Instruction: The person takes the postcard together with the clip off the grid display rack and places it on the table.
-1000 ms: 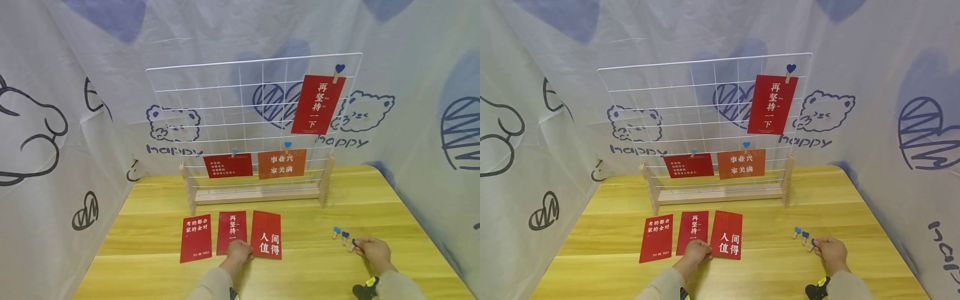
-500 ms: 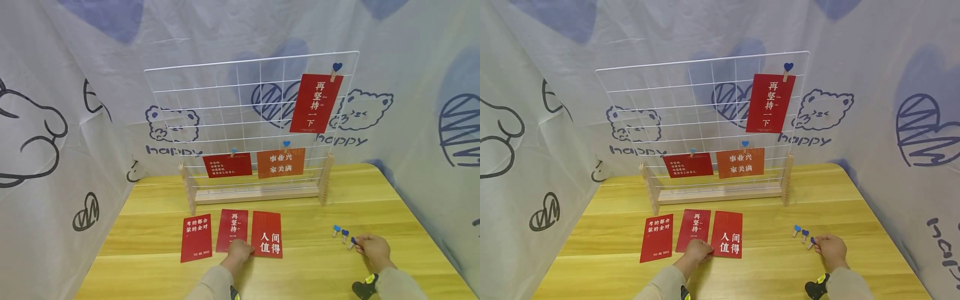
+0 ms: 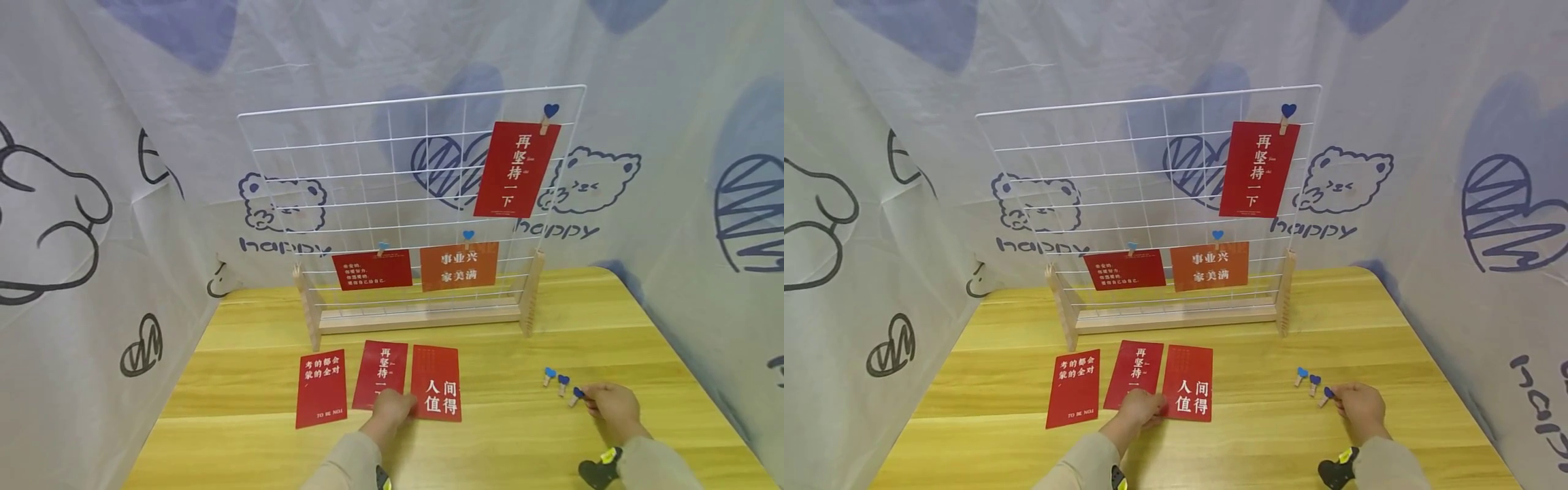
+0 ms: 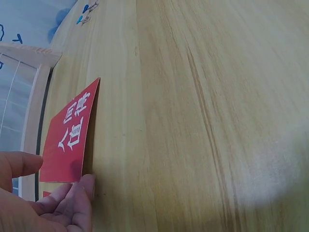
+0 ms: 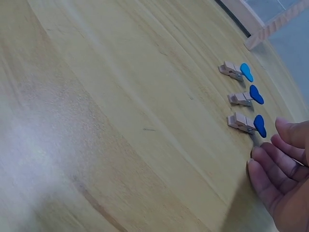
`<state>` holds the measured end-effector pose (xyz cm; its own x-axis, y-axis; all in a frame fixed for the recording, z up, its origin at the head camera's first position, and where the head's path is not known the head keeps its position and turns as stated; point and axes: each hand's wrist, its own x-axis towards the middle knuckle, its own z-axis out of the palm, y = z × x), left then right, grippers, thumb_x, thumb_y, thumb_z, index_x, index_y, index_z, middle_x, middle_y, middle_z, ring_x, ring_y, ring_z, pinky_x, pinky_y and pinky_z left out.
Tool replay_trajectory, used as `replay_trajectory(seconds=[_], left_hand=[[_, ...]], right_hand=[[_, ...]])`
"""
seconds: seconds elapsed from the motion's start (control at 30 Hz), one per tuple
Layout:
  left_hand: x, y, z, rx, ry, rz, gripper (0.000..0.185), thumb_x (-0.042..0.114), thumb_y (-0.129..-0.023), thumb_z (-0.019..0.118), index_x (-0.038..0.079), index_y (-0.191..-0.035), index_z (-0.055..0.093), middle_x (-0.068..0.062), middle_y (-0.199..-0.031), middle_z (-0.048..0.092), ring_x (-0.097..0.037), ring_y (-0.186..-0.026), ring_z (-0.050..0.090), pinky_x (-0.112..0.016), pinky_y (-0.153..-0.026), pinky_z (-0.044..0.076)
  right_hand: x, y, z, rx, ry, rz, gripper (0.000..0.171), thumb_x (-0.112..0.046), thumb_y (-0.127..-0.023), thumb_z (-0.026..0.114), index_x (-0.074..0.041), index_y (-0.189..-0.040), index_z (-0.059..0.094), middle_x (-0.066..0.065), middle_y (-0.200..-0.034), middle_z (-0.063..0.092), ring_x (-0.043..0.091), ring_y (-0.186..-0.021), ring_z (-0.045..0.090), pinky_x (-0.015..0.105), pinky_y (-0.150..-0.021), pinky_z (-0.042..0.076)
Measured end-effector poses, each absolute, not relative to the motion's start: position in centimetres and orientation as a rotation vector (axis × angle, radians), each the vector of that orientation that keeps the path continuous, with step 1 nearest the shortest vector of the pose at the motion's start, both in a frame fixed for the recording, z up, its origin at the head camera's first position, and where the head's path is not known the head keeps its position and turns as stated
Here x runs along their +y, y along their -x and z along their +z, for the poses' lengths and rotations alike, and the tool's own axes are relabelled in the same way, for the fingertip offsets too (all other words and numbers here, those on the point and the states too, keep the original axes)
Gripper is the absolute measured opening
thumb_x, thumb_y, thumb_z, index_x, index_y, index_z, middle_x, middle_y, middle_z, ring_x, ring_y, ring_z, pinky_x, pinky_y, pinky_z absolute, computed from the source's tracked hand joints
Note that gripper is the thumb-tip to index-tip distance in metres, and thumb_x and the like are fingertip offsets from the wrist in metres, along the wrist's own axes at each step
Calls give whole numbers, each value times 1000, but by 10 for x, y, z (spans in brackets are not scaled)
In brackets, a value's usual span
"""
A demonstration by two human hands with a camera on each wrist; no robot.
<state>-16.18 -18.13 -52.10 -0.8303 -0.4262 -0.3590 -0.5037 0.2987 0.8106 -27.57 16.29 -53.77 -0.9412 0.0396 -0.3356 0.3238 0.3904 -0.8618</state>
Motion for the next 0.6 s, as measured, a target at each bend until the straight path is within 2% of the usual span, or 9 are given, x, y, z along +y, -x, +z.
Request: replay_trajectory(seconds=[0.2, 0.3, 0.43, 0.5, 0.6], left_hand=[[-181, 161, -517, 2389, 901, 1627, 29, 16, -81, 55, -11, -92, 53, -8, -74, 50, -18, -60, 53, -26, -54, 45], [-181, 162, -515, 2350, 887, 1648, 24, 19, -82, 53, -5, -77, 54, -2, -61, 46, -13, -49, 45, -23, -46, 40], [-184, 165, -513, 2289, 841, 1731, 30, 18, -83, 50, 10, -55, 43, 5, -43, 32, -7, -37, 29, -19, -39, 28], [-186, 165, -510, 2263, 838, 1760, 29, 17, -83, 49, 10, -56, 43, 5, -43, 32, -8, -38, 29, -20, -40, 27], [-188, 165, -506, 2231, 868, 1788, 19, 18, -83, 50, 2, -71, 50, -1, -56, 42, -14, -50, 41, -24, -48, 38]], right_hand=[[170, 276, -535, 2468, -198, -1471, 36, -11, -83, 49, 19, -103, 49, 10, -75, 62, 12, -65, 57, 26, -58, 49], [170, 274, -528, 2526, -151, -1416, 41, -18, -84, 51, 19, -103, 48, 13, -77, 62, 16, -66, 58, 31, -63, 49], [169, 271, -518, 2599, -138, -1320, 46, -26, -85, 50, 17, -102, 48, 16, -79, 60, 22, -71, 56, 41, -70, 43], [168, 272, -518, 2608, -135, -1340, 49, -28, -85, 50, 18, -103, 47, 20, -83, 59, 25, -74, 55, 41, -70, 43], [170, 282, -532, 2588, -135, -1423, 53, -29, -85, 52, 19, -106, 45, 25, -91, 56, 24, -75, 56, 31, -63, 47]])
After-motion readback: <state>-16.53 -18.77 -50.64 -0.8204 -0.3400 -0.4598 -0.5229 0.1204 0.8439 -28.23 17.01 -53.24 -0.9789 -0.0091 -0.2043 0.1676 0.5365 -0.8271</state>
